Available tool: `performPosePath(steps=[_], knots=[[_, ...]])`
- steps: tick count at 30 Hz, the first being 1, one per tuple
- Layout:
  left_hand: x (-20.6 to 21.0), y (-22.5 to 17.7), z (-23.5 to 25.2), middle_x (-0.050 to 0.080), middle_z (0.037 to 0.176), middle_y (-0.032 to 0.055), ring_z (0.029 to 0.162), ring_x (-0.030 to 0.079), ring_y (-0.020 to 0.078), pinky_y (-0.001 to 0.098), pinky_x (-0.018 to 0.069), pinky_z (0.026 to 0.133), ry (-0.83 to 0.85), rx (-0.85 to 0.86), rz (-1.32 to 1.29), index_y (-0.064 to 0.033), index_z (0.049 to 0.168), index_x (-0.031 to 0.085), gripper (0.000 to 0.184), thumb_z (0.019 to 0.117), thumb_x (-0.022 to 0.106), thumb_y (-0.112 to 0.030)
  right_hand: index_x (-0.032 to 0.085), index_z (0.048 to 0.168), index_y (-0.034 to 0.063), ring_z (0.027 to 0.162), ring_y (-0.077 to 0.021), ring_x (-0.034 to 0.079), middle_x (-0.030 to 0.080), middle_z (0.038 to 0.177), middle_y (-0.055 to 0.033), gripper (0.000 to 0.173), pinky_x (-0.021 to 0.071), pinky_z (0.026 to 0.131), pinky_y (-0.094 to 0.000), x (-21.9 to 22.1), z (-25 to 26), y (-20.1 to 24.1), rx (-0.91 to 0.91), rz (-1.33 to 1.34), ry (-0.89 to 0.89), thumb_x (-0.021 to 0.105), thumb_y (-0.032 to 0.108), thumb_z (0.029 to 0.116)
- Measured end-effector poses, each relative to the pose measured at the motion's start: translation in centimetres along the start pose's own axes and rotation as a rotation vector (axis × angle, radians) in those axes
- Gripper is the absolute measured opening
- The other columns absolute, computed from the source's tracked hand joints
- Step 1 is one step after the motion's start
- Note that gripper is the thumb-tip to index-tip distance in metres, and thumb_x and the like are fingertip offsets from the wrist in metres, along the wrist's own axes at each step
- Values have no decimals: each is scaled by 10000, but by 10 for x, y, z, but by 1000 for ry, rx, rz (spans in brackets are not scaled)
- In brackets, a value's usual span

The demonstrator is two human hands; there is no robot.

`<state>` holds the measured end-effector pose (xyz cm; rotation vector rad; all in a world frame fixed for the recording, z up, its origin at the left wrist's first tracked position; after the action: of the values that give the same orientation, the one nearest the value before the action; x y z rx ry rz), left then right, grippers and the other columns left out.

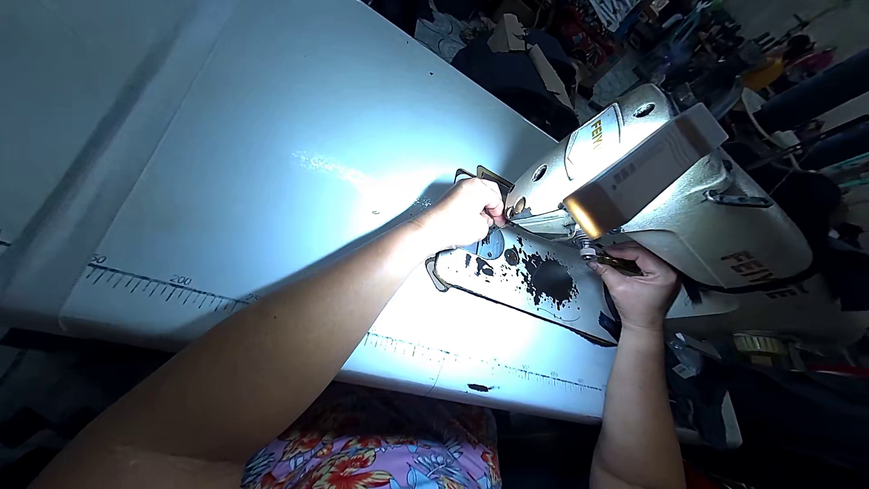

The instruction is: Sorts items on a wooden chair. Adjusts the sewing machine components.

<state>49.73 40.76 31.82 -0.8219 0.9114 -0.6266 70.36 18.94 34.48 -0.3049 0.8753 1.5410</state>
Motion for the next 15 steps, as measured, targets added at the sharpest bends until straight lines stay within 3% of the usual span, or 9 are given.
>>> performPosePath(steps=[6, 9, 15], knots=[[1, -1, -1, 694, 945, 137, 970, 643, 167, 280, 494, 885, -43, 46, 3, 43, 809, 699, 107, 874, 640, 103, 713, 938, -88, 940, -7, 674, 729, 954, -96, 305, 531, 904, -168, -1, -1, 1, 7, -6, -14, 858, -12, 680], [1, -4, -2, 701, 962, 172, 981, 650, 212, 318, 492, 901, -49, 75, 35, 68, 852, 715, 97, 918, 643, 63, 710, 938, -95, 944, -15, 674, 728, 955, -112, 297, 529, 903, -169, -1, -1, 2, -1, -13, -13, 848, -21, 686], [8, 10, 4, 705, 946, 157, 956, 658, 202, 317, 504, 886, -40, 112, 27, 55, 838, 717, 117, 893, 616, 78, 712, 946, -102, 964, -54, 683, 729, 981, -154, 293, 529, 922, -193, -2, -1, 4, 4, -39, -3, 848, -21, 699]])
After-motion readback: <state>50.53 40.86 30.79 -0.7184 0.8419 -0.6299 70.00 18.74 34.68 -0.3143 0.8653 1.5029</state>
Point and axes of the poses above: each hand's wrist, its own z-axis towards the middle knuckle, its own x-axis out of the palm, y = z × x, the point moved 7 cm from there along z, towards the middle knuckle
